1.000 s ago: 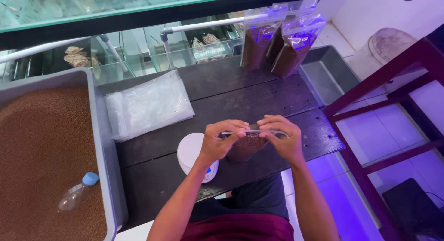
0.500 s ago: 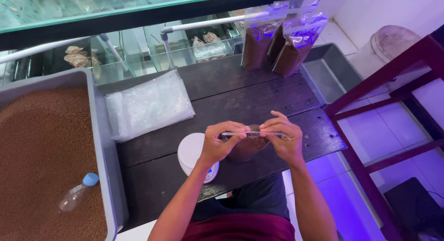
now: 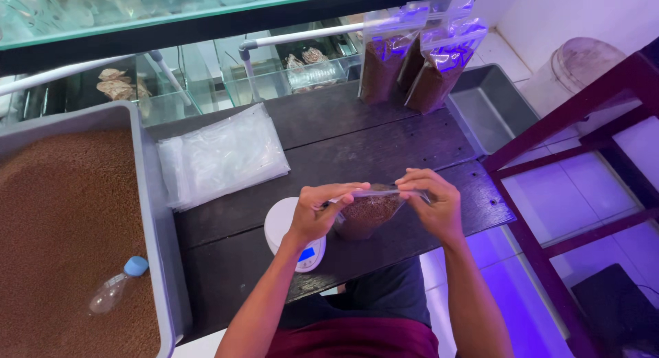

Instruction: The person scoops brown fish food pellets from a large tray into a clear plastic bag using a small scoop. They then place the filled bag on a digital scale to weigh it, seal the bag, and set it aside with other packaged bags.

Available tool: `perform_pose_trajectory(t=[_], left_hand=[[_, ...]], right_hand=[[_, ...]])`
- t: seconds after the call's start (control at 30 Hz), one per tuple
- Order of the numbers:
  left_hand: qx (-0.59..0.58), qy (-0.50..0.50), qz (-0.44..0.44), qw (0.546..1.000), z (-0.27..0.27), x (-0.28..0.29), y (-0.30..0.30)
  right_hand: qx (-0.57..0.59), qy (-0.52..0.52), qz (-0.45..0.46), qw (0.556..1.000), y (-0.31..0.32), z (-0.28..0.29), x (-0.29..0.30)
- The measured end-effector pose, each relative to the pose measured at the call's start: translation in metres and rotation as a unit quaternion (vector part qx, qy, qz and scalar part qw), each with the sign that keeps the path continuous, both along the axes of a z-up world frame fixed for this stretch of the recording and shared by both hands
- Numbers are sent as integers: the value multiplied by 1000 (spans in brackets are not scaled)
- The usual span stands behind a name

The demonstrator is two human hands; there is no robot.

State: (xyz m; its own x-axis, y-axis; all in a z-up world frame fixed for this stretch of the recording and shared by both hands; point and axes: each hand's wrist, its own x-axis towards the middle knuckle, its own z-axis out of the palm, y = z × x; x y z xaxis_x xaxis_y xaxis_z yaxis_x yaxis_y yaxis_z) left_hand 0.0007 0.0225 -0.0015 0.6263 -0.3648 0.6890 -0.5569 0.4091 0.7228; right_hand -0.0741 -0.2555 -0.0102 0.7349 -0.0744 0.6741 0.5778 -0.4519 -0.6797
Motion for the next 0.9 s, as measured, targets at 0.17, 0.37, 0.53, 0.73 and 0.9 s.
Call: perform_pose_trajectory(t=[0.17,0.37,0.53,0.73,0.9], left_hand=[[-4,-2,-2,1000,-4,2,-2],[9,-4,-6,1000,0,0,2],[16,-4,12,1000,-2,0,0],[19,0,23,1000,-1,-1,1],[18,-13,23,999,-5,0,-1]], right_hand=[[1,-14,-27,1000,0,-10,4],[4,-30,-36,999,5,-4,-1],[15,-8,-30,999,3,-11,4],[14,7,-34,999,2,-2,0],[17,-6,-25,1000,0,-7,0]])
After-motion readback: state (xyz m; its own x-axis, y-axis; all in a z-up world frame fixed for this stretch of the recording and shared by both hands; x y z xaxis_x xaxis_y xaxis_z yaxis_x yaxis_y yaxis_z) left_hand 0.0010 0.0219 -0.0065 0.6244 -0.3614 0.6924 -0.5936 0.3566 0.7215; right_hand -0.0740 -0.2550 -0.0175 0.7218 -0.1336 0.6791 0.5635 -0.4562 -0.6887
